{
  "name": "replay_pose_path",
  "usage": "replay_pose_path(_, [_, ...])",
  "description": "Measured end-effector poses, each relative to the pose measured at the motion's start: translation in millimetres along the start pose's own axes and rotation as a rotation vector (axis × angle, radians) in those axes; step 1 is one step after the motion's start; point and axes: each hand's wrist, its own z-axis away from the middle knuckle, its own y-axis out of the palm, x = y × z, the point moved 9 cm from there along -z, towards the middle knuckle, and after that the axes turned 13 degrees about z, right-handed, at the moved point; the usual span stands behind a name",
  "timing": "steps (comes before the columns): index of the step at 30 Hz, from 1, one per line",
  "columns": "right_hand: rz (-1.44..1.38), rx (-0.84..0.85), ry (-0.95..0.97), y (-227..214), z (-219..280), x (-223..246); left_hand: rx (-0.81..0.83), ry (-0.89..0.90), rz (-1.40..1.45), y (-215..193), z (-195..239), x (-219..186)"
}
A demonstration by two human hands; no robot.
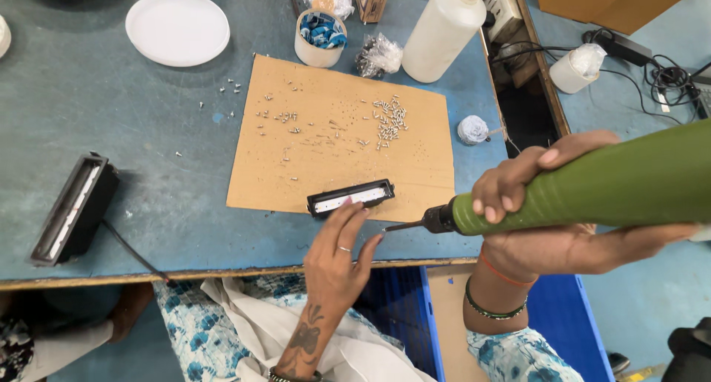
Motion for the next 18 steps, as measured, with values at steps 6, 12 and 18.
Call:
replay_pose_path(6, [0.095, -0.055, -0.058, -3, -23, -13, 0.223, -0.044, -0.223, 17, -36, 40])
replay_pose_path(12, [-0.034, -0.008, -0.048, 7, -33, -42, 0.417, -0.194, -0.295, 42, -32, 70])
replay_pose_path(18, [-0.015, 0.008, -0.040, 7, -32, -58, 0.332, -0.093, -0.253, 37, -26, 61])
